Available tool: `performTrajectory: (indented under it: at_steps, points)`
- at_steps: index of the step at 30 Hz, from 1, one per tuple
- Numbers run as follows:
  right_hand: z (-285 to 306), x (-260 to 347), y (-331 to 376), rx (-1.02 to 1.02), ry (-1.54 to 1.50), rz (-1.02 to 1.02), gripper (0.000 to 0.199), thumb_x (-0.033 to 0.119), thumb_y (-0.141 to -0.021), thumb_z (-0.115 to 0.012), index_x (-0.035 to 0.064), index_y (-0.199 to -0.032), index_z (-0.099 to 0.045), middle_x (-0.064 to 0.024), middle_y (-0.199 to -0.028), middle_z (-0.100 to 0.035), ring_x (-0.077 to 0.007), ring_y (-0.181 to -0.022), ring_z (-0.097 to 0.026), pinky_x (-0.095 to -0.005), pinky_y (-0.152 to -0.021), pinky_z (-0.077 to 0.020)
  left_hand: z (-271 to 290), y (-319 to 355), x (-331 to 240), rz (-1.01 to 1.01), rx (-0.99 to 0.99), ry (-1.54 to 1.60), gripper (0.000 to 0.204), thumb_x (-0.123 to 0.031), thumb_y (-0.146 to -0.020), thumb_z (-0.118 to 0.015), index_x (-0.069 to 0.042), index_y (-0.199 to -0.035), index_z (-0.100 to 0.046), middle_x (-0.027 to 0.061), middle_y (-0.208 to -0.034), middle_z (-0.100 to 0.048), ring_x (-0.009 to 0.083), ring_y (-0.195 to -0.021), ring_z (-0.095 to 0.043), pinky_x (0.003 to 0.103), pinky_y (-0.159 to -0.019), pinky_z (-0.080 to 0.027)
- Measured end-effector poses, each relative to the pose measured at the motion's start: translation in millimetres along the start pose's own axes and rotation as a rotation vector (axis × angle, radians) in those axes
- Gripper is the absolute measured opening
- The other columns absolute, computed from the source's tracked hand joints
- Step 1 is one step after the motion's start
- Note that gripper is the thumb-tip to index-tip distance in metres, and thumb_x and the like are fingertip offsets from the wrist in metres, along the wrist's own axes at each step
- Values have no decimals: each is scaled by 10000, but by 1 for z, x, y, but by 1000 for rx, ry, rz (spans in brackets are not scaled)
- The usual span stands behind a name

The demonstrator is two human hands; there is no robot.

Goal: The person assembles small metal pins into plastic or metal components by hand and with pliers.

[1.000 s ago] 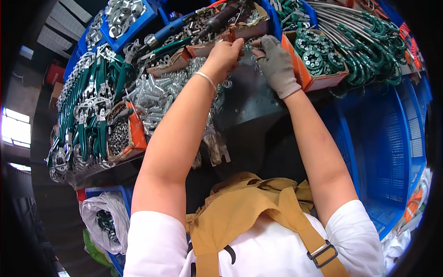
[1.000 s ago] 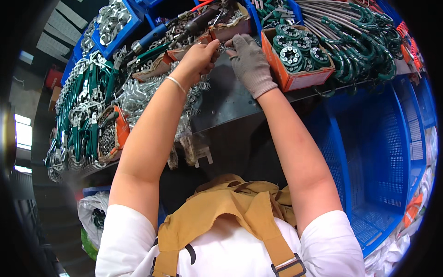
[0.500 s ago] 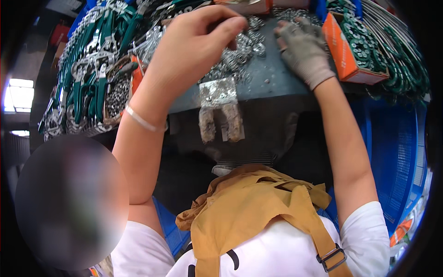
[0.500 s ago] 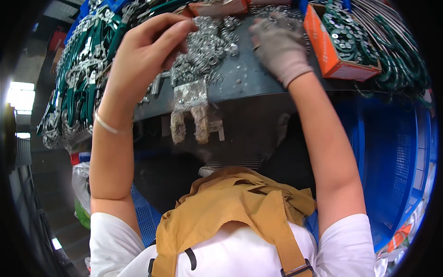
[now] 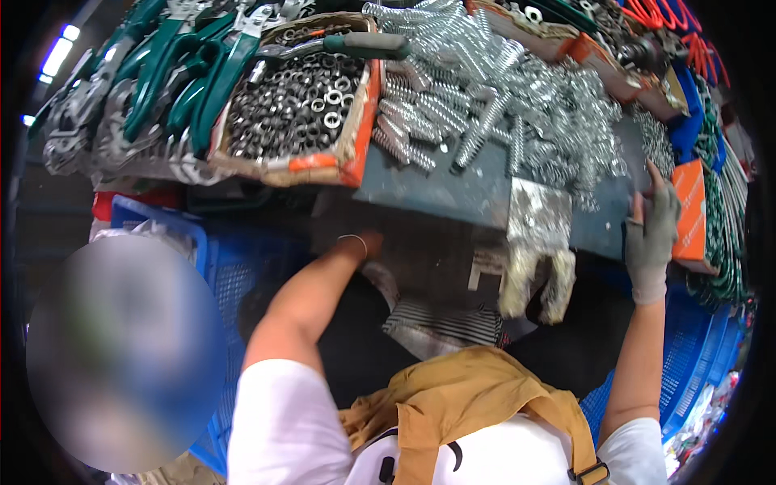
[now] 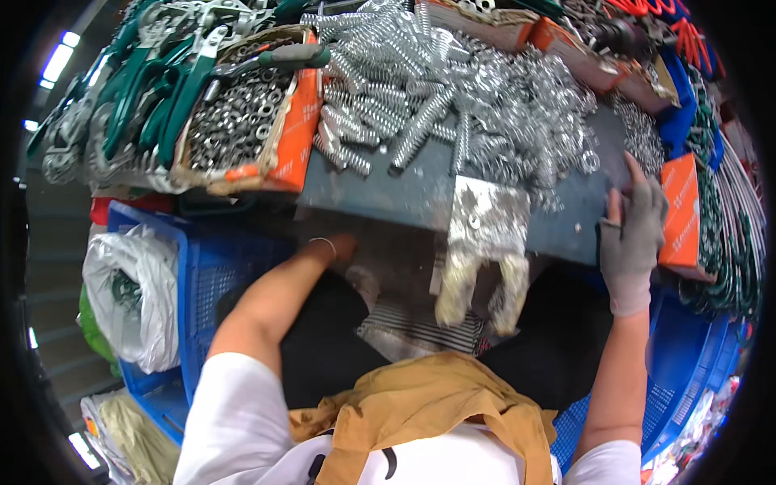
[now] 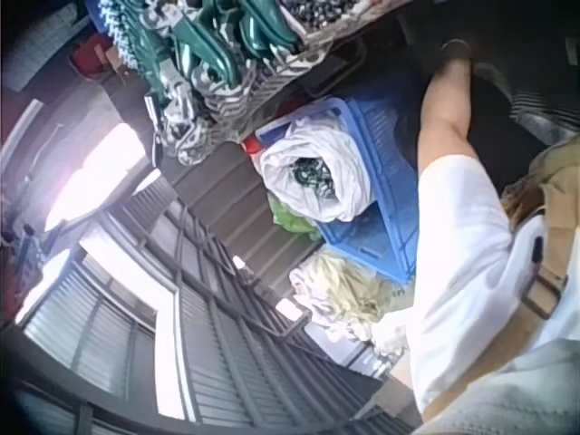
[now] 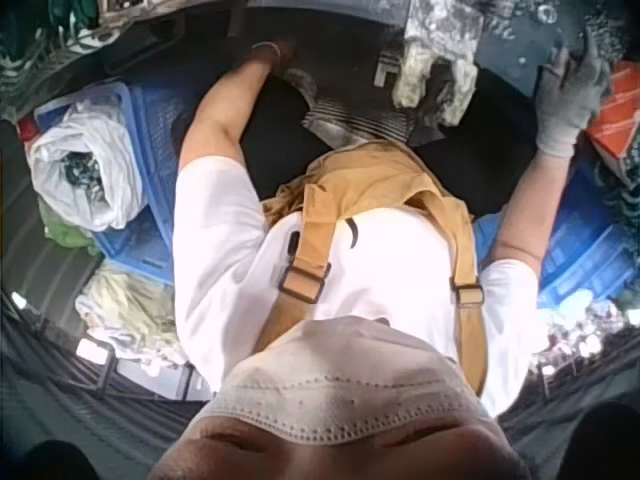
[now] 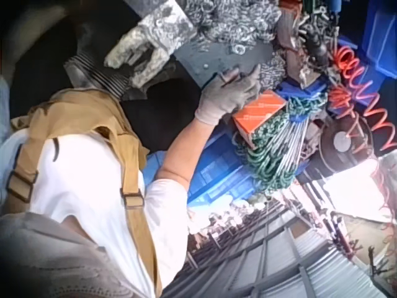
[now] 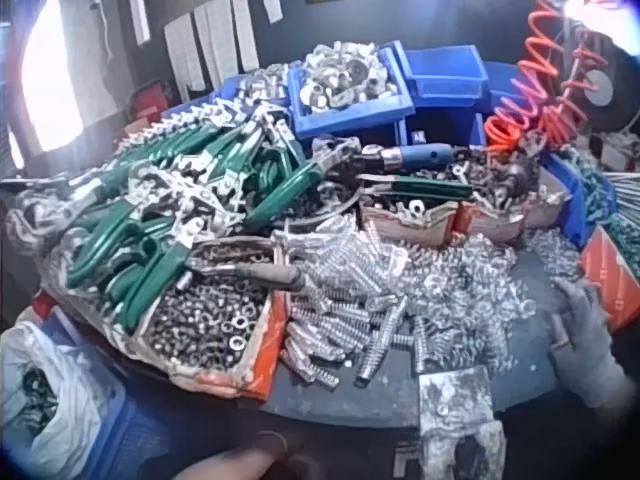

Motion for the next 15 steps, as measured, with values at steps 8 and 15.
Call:
performTrajectory:
  at_steps: [8, 15]
  points:
    - [-2, -7, 10, -52, 188, 9, 457, -45, -753, -590, 38, -1202, -569, -136, -866, -563, -323, -771, -536, -405, -713, -443, -29, -37, -73, -559, -181, 102, 279, -197, -902, -555, -37, -1117, -631, 155, -934, -689, 304, -772, -659, 400, -701, -519]
    - [9, 2, -7, 99, 163, 1, 418, 17, -695, -625, 75, -1108, -602, -80, -844, -575, -306, -776, -551, -408, -769, -439, -160, -44, 320, -802, -132, 182, 266, -175, -891, -561, -45, -1109, -638, 155, -947, -685, 309, -798, -659, 404, -719, -521]
Point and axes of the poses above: each hand's wrist, its own y-axis away from the middle knuckle, its own z-axis out of the back of the hand, x = y × z, the point moved 2 cm from there along -y, towards the middle knuckle
